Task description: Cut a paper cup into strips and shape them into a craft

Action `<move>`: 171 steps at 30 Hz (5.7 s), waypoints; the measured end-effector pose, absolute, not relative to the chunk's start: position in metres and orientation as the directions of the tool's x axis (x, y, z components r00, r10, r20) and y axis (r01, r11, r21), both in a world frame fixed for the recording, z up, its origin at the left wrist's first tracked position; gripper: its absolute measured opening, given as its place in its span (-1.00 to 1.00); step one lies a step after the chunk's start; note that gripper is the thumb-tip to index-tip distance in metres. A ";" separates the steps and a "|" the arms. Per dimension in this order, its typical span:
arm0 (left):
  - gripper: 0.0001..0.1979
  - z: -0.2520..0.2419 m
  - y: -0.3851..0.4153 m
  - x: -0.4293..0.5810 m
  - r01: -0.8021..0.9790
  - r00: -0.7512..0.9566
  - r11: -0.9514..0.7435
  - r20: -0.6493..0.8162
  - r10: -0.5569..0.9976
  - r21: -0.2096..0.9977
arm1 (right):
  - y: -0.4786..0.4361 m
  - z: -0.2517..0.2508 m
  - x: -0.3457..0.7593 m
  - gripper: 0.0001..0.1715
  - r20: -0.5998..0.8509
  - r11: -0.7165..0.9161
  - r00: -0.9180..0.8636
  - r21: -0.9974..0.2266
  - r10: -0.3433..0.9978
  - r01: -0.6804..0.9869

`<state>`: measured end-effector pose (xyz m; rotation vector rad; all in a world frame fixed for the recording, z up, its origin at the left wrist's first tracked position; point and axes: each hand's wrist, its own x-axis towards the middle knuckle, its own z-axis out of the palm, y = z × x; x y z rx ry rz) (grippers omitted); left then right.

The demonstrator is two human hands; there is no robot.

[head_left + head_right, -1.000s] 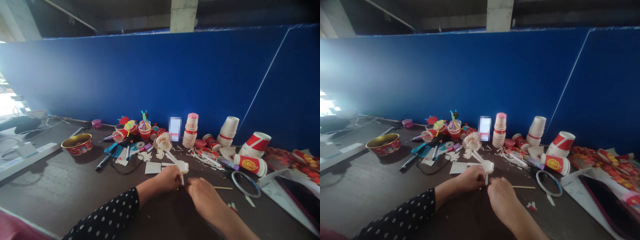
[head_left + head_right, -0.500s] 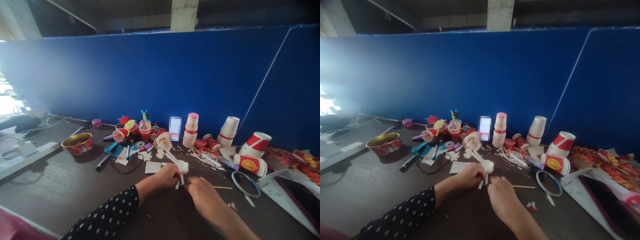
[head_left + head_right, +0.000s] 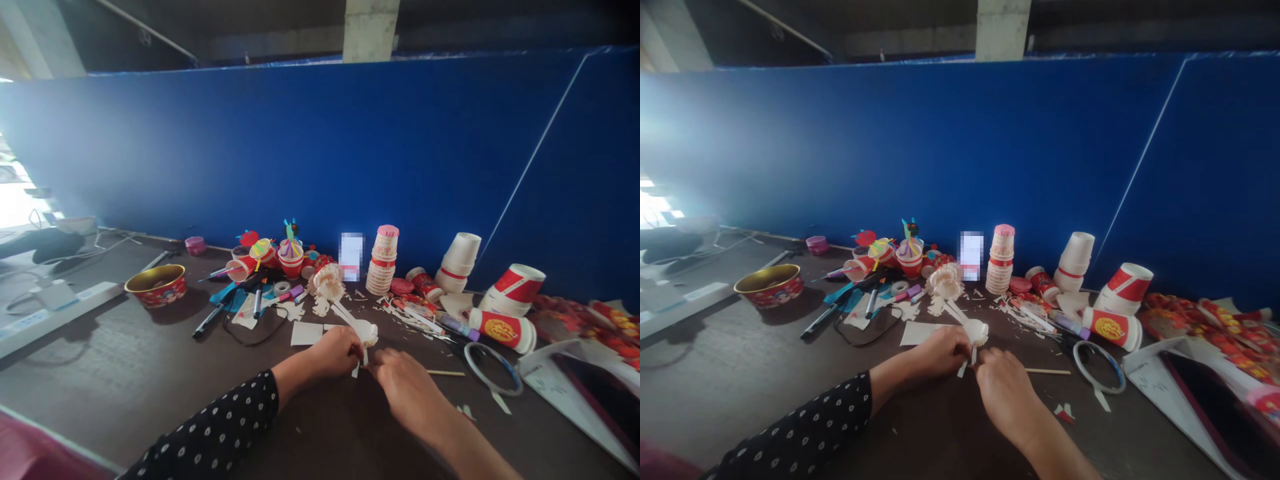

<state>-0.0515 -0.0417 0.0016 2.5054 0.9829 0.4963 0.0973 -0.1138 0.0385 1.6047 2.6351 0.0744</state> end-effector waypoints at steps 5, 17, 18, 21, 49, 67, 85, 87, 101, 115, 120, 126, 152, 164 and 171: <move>-0.73 0.000 -0.041 -0.052 0.551 0.699 -0.684 0.183 0.691 0.478 | -0.112 0.037 0.096 -0.63 -0.011 0.469 -0.470 0.093 0.883 0.879; -0.92 0.004 -0.044 -0.050 0.597 0.688 -0.668 0.145 0.711 0.444 | -0.106 0.024 0.092 -0.63 0.040 0.458 -0.467 0.140 0.883 0.878; -0.91 0.002 -0.043 -0.050 0.606 0.677 -0.660 0.147 0.721 0.444 | -0.106 0.023 0.092 -0.63 0.045 0.458 -0.468 0.144 0.883 0.877; -0.89 -0.003 -0.043 -0.048 0.631 0.653 -0.645 0.153 0.741 0.432 | -0.107 0.022 0.091 -0.62 0.043 0.443 -0.452 0.140 0.891 0.885; -0.77 0.001 -0.046 -0.049 0.627 0.615 -0.627 0.200 0.763 0.462 | -0.113 0.027 0.092 -0.62 0.024 0.418 -0.427 0.163 0.904 0.894; -0.74 -0.001 -0.044 -0.049 0.640 0.599 -0.621 0.211 0.772 0.453 | -0.106 0.024 0.092 -0.58 0.049 0.412 -0.421 0.132 0.906 0.901; -0.87 -0.008 -0.040 -0.047 0.598 0.660 -0.680 0.221 0.718 0.425 | -0.108 0.024 0.091 -0.55 0.018 0.379 -0.382 0.086 0.924 0.921; -0.89 -0.010 -0.039 -0.046 0.599 0.655 -0.677 0.224 0.721 0.427 | -0.109 0.025 0.096 -0.55 0.040 0.385 -0.386 0.038 0.922 0.922; -0.87 -0.007 -0.041 -0.044 0.627 0.646 -0.665 0.207 0.735 0.406 | -0.113 0.032 0.097 -0.57 -0.009 0.382 -0.384 0.115 0.923 0.917; -0.77 -0.010 -0.045 -0.046 0.664 0.550 -0.618 0.283 0.785 0.421 | -0.108 0.026 0.095 -0.61 0.026 0.375 -0.390 0.220 0.920 0.901; -0.79 -0.008 -0.045 -0.046 0.680 0.511 -0.580 0.278 0.814 0.449 | -0.105 0.024 0.096 -0.60 0.043 0.381 -0.398 0.214 0.916 0.900; -0.84 -0.002 -0.047 -0.047 0.597 0.596 -0.647 0.277 0.754 0.475 | -0.104 0.023 0.094 -0.60 0.034 0.357 -0.369 0.181 0.929 0.916; -0.83 -0.013 -0.041 -0.043 0.629 0.571 -0.632 0.284 0.771 0.453 | -0.107 0.036 0.114 -0.50 -0.070 0.408 -0.405 0.030 0.912 0.913; -0.85 -0.009 -0.045 -0.043 0.704 0.518 -0.585 0.272 0.811 0.403 | -0.106 0.035 0.110 -0.36 -0.078 0.411 -0.406 0.069 0.910 0.909; -0.86 -0.007 -0.046 -0.043 0.701 0.519 -0.584 0.268 0.811 0.409 | -0.103 0.032 0.107 -0.32 -0.076 0.393 -0.388 0.079 0.919 0.916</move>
